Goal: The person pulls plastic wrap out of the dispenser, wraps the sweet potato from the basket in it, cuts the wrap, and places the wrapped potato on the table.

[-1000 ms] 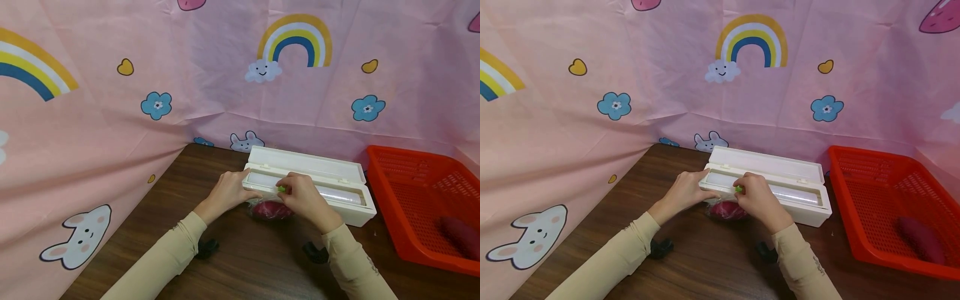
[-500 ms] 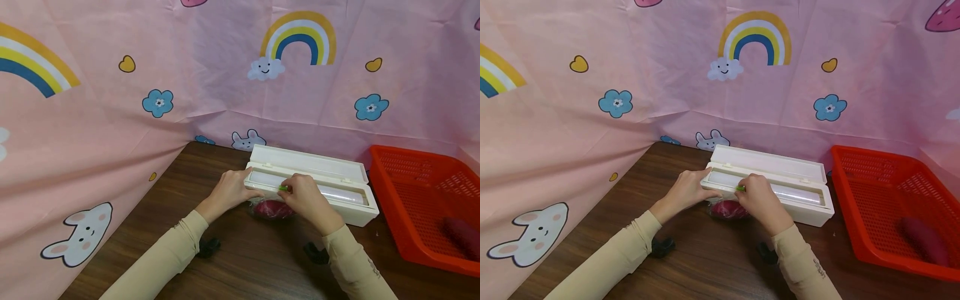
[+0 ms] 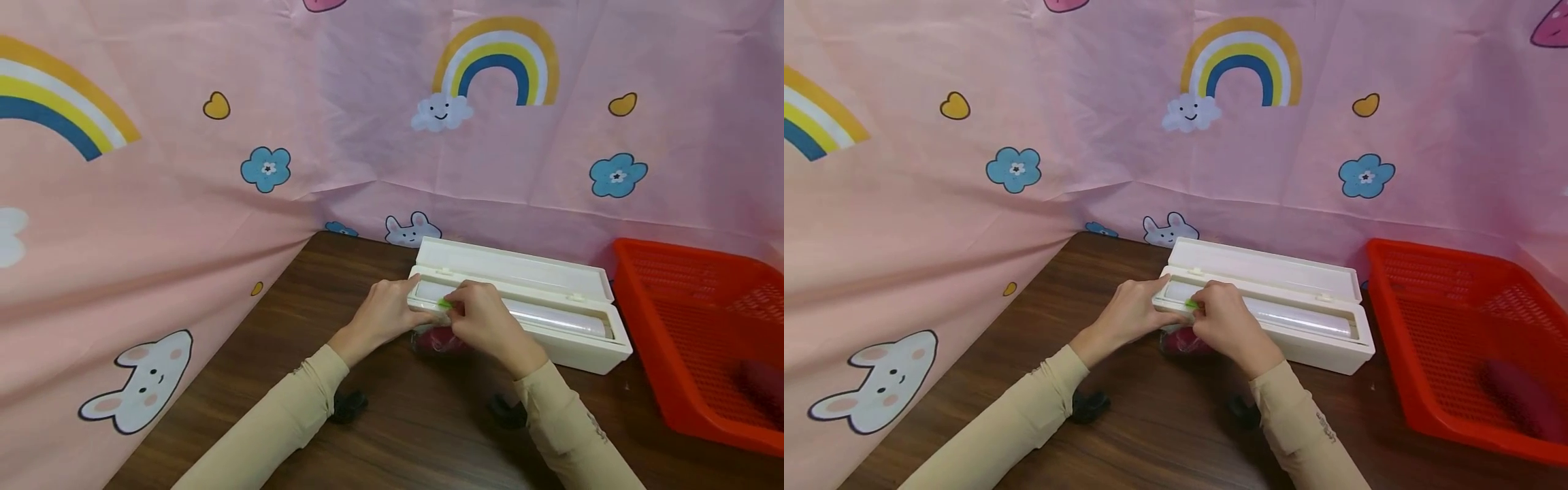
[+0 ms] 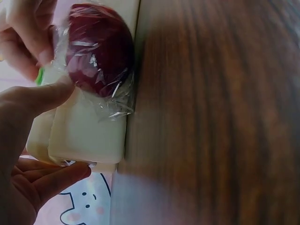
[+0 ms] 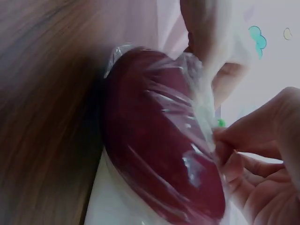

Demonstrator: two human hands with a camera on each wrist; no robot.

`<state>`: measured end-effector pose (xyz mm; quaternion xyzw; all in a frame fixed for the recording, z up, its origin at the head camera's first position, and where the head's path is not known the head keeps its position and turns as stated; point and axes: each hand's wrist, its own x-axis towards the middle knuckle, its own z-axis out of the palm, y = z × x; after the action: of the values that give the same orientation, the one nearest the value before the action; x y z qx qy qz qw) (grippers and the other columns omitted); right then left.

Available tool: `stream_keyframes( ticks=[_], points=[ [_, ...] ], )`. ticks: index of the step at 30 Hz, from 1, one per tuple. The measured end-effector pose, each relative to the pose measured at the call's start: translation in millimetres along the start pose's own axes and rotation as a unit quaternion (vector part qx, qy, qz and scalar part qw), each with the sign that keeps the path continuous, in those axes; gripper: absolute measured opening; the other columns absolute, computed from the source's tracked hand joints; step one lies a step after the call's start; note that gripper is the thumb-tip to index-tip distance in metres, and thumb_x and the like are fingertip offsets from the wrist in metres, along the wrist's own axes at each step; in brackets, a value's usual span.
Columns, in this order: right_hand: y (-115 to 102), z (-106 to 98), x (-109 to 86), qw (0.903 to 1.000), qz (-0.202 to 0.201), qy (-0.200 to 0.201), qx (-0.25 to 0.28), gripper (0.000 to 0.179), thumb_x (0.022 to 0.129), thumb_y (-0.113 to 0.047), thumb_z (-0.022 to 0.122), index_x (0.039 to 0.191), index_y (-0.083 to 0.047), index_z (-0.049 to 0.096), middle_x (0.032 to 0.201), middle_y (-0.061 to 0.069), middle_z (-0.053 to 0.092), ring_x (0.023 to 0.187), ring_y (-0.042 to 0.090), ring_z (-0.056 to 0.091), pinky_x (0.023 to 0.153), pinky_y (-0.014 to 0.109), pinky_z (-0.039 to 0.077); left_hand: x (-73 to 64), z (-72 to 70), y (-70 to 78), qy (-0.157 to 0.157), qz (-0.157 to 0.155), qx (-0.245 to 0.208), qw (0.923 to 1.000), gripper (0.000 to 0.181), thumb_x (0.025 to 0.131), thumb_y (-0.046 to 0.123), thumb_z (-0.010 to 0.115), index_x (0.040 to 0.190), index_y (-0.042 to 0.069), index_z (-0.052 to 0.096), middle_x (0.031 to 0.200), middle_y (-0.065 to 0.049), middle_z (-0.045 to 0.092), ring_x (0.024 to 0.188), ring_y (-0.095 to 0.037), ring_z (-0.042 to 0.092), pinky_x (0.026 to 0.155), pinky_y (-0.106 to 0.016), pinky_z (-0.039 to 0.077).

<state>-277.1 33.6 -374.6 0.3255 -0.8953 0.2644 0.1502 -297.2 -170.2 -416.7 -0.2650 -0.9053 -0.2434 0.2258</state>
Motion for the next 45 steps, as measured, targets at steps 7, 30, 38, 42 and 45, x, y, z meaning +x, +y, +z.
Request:
stream_keyframes(
  ticks=[7, 30, 38, 42, 45],
  points=[
    [-4, 1, 3.1, 0.9998, -0.022, -0.004, -0.003, 0.033, 0.074, 0.011, 0.063, 0.103, 0.007, 0.077, 0.090, 0.014, 0.071, 0.061, 0.010, 0.047, 0.053, 0.021, 0.039, 6.9, -1.5, 7.9, -0.017, -0.004, -0.014, 0.9997, 0.060, 0.081, 0.042, 0.086, 0.126, 0.008, 0.067, 0.097, -0.008, 0.078, 0.075, -0.019, 0.071, 0.068, -0.035, 0.059],
    [-16, -2, 7.0, 0.9990, -0.034, -0.027, 0.011, 0.040, 0.081, 0.008, 0.062, 0.120, 0.004, 0.071, 0.097, 0.013, 0.071, 0.071, 0.013, 0.063, 0.062, 0.023, 0.051, 11.0, 0.4, 17.7, -0.035, -0.042, -0.028, 0.9981, 0.056, 0.084, 0.027, 0.081, 0.132, 0.003, 0.064, 0.060, 0.001, 0.057, 0.049, -0.008, 0.040, 0.048, -0.023, 0.038],
    [-8, -32, -29.4, 0.9990, -0.033, 0.015, 0.025, 0.025, 0.081, 0.003, 0.076, 0.106, 0.004, 0.073, 0.095, 0.013, 0.071, 0.075, 0.017, 0.068, 0.066, 0.032, 0.059, 6.0, 1.4, 12.1, -0.028, -0.041, -0.029, 0.9983, 0.065, 0.077, 0.049, 0.087, 0.124, 0.009, 0.065, 0.098, -0.007, 0.077, 0.081, -0.022, 0.073, 0.068, -0.036, 0.058],
    [1, -33, -57.7, 0.9973, -0.052, 0.026, -0.045, 0.031, 0.074, -0.005, 0.087, 0.102, -0.003, 0.074, 0.096, 0.006, 0.069, 0.079, 0.016, 0.067, 0.069, 0.033, 0.059, 2.9, 0.5, 8.6, -0.028, -0.057, -0.022, 0.9978, 0.074, 0.074, 0.053, 0.088, 0.126, 0.005, 0.064, 0.102, -0.011, 0.077, 0.084, -0.023, 0.073, 0.070, -0.039, 0.059],
    [7, -25, -73.9, 0.9897, -0.083, 0.035, -0.111, 0.043, 0.067, -0.013, 0.093, 0.105, -0.007, 0.075, 0.104, 0.004, 0.067, 0.091, 0.017, 0.066, 0.077, 0.036, 0.059, 0.1, -0.3, 5.9, -0.030, -0.068, -0.020, 0.9970, 0.077, 0.074, 0.054, 0.087, 0.129, 0.005, 0.063, 0.107, -0.013, 0.076, 0.088, -0.025, 0.073, 0.074, -0.041, 0.059]
  ],
)
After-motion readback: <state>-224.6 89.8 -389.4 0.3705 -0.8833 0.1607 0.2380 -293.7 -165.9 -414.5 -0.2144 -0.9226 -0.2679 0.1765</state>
